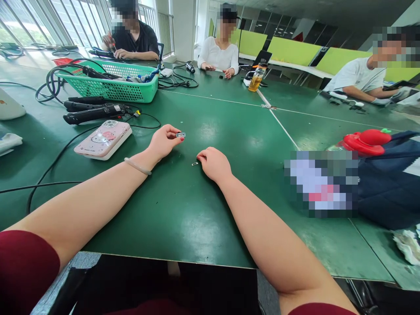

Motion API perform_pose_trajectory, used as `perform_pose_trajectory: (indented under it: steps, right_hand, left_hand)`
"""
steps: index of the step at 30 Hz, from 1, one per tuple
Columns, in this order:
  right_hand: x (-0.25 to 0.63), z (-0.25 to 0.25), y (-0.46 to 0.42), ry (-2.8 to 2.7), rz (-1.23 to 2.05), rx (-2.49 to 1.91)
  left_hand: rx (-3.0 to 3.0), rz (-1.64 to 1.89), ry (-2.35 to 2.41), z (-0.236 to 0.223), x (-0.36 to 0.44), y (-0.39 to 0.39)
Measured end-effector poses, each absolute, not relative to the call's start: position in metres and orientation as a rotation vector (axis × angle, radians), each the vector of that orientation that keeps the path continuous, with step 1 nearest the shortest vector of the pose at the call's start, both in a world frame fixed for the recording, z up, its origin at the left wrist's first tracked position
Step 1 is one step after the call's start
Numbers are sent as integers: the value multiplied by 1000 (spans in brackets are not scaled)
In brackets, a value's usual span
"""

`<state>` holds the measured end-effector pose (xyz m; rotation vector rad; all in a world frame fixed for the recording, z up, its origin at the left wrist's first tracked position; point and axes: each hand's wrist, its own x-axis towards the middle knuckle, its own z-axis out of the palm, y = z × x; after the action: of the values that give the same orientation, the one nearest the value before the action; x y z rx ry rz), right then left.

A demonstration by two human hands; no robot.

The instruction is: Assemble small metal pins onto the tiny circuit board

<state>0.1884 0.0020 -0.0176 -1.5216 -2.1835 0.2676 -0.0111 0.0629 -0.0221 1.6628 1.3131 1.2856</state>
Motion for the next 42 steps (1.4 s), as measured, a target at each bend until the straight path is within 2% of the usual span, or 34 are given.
perform_pose_trajectory:
  steps: [4,10,14,18,23,30,36,42]
  right_hand:
    - [186,-17,0,-2186,270,-1486]
    - [184,-18,0,-2197,277,-1479]
    - [187,-19,1,-2182,281,-1472]
    - [188,-20,2,-2164,284,-1499]
    - [188,-21,3,-2178,284,-1496]
    - [177,-17,-4,-2243,295,-1429]
    - [173,-19,-5,-2318,198,-1437]
    - [175,-19,-4,-2279,238,-1468]
  left_hand:
    - [1727,1267,1475,-22,-18,65]
    - [2052,764,1631,-15,-17,61]
    - [2148,674,1483,-11,-16,58]
    - [2095,587,1142,-7,-15,51]
    - [1935,643,987,-9,-10,47]
    - [2072,830,1238,-14,-12,54]
    - [2116,825,1170,-14,-12,54]
    - [2171,786,1097,-10,-11,49]
